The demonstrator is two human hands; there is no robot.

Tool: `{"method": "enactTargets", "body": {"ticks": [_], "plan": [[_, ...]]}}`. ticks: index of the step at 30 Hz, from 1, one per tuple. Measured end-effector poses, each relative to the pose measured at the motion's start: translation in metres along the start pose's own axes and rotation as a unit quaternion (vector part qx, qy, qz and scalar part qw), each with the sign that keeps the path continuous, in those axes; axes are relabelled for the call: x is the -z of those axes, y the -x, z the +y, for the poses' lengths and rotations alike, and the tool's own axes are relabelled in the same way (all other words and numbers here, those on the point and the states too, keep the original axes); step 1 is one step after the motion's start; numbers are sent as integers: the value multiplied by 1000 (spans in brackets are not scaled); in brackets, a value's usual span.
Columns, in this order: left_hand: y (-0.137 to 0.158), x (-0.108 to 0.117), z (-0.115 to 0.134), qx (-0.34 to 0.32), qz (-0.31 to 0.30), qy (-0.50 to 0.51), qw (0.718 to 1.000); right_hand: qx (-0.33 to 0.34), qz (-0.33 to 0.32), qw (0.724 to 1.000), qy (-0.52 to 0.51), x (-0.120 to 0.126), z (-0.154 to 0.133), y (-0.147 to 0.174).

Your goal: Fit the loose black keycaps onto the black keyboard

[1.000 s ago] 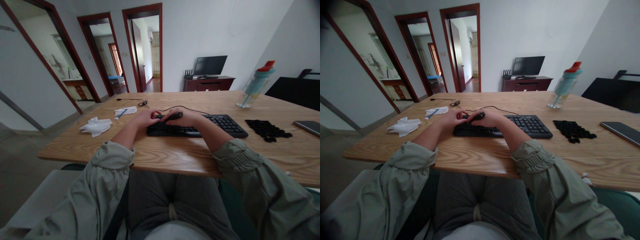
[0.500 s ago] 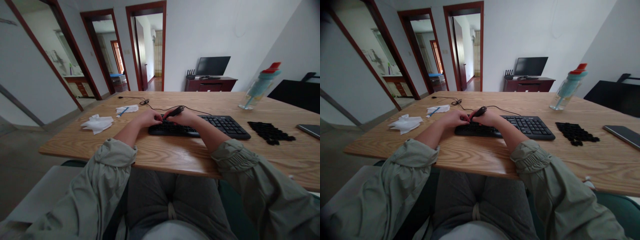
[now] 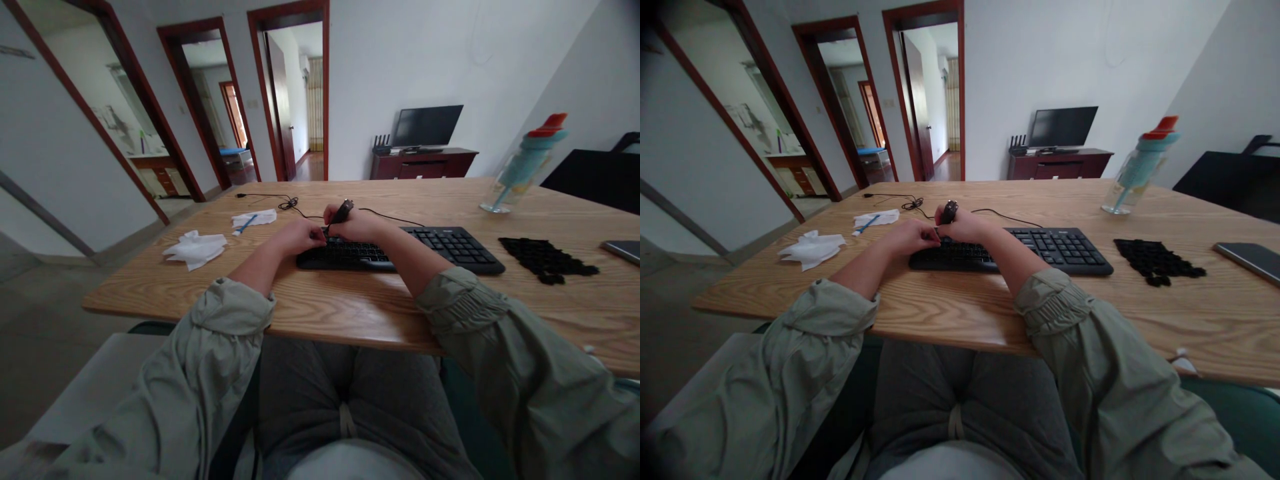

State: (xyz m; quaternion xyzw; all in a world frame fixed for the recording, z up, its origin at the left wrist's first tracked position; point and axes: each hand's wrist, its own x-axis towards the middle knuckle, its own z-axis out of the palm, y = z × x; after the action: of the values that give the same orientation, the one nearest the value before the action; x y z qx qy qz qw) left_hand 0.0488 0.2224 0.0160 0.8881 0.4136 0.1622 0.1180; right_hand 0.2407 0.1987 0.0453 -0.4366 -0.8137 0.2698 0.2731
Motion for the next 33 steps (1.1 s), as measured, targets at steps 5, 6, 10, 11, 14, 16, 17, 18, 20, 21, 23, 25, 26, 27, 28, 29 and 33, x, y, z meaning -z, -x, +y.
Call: {"method": "enactTargets", "body": {"ticks": [5, 6, 10, 11, 14, 16, 17, 18, 20, 21, 23, 25, 26, 27, 28, 29, 33], "plan": [[-6, -6, -6, -26, 0, -36, 999, -24, -36, 999, -22, 8, 10, 3], [-7, -7, -7, -33, 0, -45, 998, -32, -47, 998, -28, 10, 12, 6], [-9, -10, -3, -37, 9, -65, 997, -63, -33, 995, -67, 8, 19, 19], [-9, -10, -1, -33, 13, -66, 997, -78, -5, 994, -79, 5, 20, 21], [-6, -8, 8, -7, 24, -68, 997, -130, 94, 982, -104, -8, 21, 20], [-4, -4, 9, 19, 23, -60, 998, -133, 127, 977, -105, -16, 22, 16], [-4, -1, 8, 32, 22, -48, 998, -125, 131, 978, -101, -18, 23, 14], [-3, 2, 6, 44, 23, -33, 998, -113, 131, 980, -95, -20, 24, 12], [-2, 7, -2, 59, 35, 0, 998, -98, 131, 983, -78, -21, 25, 9], [-1, 9, -7, 62, 45, 10, 997, -93, 131, 985, -66, -20, 25, 9], [-2, 9, -15, 58, 60, 20, 996, -82, 134, 987, -37, -18, 24, 9], [-2, 8, -19, 50, 59, 26, 997, -70, 133, 989, -11, -15, 23, 11], [-2, 7, -19, 48, 55, 26, 997, -63, 129, 990, -4, -13, 23, 12], [-1, 7, -17, 48, 49, 25, 997, -56, 122, 991, -2, -12, 24, 12], [-1, 7, -15, 51, 44, 21, 998, -48, 113, 992, -4, -10, 25, 13], [0, 7, -12, 54, 40, 16, 998, -42, 104, 994, -9, -9, 27, 14], [2, 9, -1, 50, 29, 6, 998, -30, 92, 995, -5, -6, 33, 13]]}}
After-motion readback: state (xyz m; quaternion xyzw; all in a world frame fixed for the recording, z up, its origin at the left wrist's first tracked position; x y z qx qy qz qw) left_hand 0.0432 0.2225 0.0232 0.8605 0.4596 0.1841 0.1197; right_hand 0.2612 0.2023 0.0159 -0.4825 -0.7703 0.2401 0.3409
